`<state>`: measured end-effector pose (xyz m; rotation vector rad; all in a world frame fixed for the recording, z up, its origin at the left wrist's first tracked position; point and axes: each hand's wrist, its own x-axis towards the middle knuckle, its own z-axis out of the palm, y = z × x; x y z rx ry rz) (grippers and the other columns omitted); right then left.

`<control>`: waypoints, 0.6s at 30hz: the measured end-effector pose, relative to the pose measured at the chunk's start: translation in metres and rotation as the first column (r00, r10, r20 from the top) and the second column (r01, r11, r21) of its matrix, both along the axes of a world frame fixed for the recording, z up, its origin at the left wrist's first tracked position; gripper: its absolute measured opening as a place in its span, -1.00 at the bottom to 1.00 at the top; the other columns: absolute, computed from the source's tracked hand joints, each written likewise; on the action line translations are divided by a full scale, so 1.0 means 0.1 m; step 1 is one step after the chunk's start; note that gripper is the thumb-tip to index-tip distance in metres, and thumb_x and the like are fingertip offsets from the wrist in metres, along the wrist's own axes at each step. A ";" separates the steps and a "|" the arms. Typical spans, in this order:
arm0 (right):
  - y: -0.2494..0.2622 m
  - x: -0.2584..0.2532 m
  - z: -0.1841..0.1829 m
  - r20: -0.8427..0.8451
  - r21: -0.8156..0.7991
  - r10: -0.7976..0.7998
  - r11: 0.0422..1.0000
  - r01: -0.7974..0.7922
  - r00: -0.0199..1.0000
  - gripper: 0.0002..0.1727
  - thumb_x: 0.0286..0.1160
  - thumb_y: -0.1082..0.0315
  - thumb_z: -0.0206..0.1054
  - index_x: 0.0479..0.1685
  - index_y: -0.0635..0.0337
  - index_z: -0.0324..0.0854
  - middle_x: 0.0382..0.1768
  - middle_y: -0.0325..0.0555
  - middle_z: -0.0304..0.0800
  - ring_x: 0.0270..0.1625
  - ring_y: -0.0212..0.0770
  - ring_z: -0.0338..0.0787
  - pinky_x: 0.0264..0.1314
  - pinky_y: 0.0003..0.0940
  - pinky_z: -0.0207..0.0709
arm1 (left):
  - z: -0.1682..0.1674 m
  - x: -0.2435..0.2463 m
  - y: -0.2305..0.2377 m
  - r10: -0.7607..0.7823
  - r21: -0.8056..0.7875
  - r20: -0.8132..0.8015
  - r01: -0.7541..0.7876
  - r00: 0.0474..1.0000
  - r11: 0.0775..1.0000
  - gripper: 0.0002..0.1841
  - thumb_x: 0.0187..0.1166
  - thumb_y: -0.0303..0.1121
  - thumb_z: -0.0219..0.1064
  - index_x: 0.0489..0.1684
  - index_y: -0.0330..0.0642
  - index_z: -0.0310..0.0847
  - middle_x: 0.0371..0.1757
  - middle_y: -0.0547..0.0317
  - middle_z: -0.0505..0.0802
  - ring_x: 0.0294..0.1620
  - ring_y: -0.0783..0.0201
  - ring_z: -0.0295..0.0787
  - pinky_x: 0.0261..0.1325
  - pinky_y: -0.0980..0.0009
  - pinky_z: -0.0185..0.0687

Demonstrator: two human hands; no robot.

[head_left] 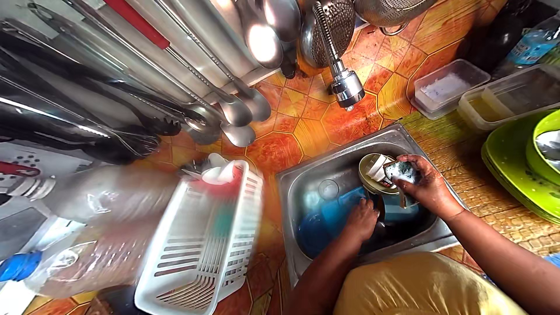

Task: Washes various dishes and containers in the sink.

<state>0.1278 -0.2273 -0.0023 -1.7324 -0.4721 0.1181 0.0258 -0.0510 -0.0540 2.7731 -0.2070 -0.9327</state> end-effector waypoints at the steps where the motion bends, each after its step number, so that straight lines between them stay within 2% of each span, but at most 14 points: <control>1: 0.01 0.00 0.00 0.002 0.000 0.000 1.000 0.000 1.000 -0.36 0.20 0.38 0.56 0.38 0.33 0.54 0.30 0.10 0.71 0.26 -0.31 0.74 0.34 -0.43 0.61 | 0.00 0.01 0.00 -0.021 0.011 0.000 0.021 1.000 1.000 -0.62 0.66 -0.57 0.15 0.41 -0.29 0.63 0.52 -0.30 0.57 0.62 -0.29 0.38 0.50 -0.15 0.49; 4: 0.01 0.00 0.00 -0.006 -0.008 0.013 1.000 -0.013 1.000 -0.38 0.22 0.38 0.55 0.38 0.32 0.55 0.29 0.09 0.72 0.25 -0.32 0.75 0.33 -0.43 0.62 | -0.02 -0.01 -0.02 -0.115 0.009 0.055 0.114 0.992 0.993 -0.69 0.66 -0.58 0.13 0.22 -0.33 0.73 0.49 -0.22 0.62 0.64 -0.24 0.38 0.56 -0.15 0.41; 5: 0.01 0.00 0.00 -0.011 -0.011 0.013 1.000 -0.013 1.000 -0.38 0.22 0.38 0.56 0.38 0.32 0.55 0.28 0.08 0.73 0.23 -0.32 0.75 0.31 -0.43 0.63 | -0.03 -0.02 -0.02 -0.129 -0.003 0.060 0.129 0.990 0.992 -0.69 0.68 -0.58 0.12 0.22 -0.29 0.74 0.50 -0.21 0.62 0.66 -0.24 0.36 0.59 -0.17 0.36; 8: 0.02 0.00 -0.01 -0.020 0.002 0.005 1.000 -0.005 1.000 -0.37 0.20 0.36 0.56 0.37 0.32 0.55 0.27 0.08 0.73 0.22 -0.34 0.76 0.29 -0.45 0.64 | -0.06 -0.07 0.02 -0.096 -0.002 0.067 0.096 0.993 0.995 -0.59 0.70 -0.58 0.08 0.46 -0.18 0.62 0.48 -0.21 0.65 0.67 -0.25 0.37 0.61 -0.19 0.34; 12: 0.01 0.03 0.04 -0.044 0.021 -0.015 1.000 0.016 0.999 -0.35 0.19 0.38 0.56 0.39 0.29 0.54 0.27 0.05 0.73 0.21 -0.35 0.76 0.27 -0.45 0.65 | -0.04 -0.05 -0.01 -0.016 0.038 0.079 0.013 0.997 0.999 -0.50 0.70 -0.58 0.07 0.63 -0.12 0.49 0.46 -0.20 0.67 0.61 -0.22 0.44 0.62 -0.14 0.34; 15: -0.02 0.06 0.10 -0.079 0.034 -0.037 0.999 0.040 0.996 -0.34 0.18 0.38 0.56 0.41 0.27 0.52 0.24 0.02 0.73 0.17 -0.35 0.77 0.22 -0.43 0.68 | -0.08 -0.03 -0.04 -0.003 0.016 0.110 0.001 0.994 1.000 -0.58 0.67 -0.59 0.11 0.46 -0.24 0.62 0.48 -0.21 0.66 0.65 -0.24 0.39 0.65 -0.21 0.27; 18: -0.07 0.10 0.15 -0.080 0.051 -0.065 0.996 0.069 0.995 -0.33 0.19 0.39 0.55 0.43 0.27 0.50 0.24 0.02 0.73 0.16 -0.38 0.77 0.21 -0.47 0.68 | -0.11 -0.01 -0.05 -0.021 0.033 0.101 0.018 0.995 0.999 -0.61 0.69 -0.56 0.12 0.43 -0.23 0.65 0.58 -0.19 0.58 0.75 -0.24 0.25 0.71 -0.24 0.17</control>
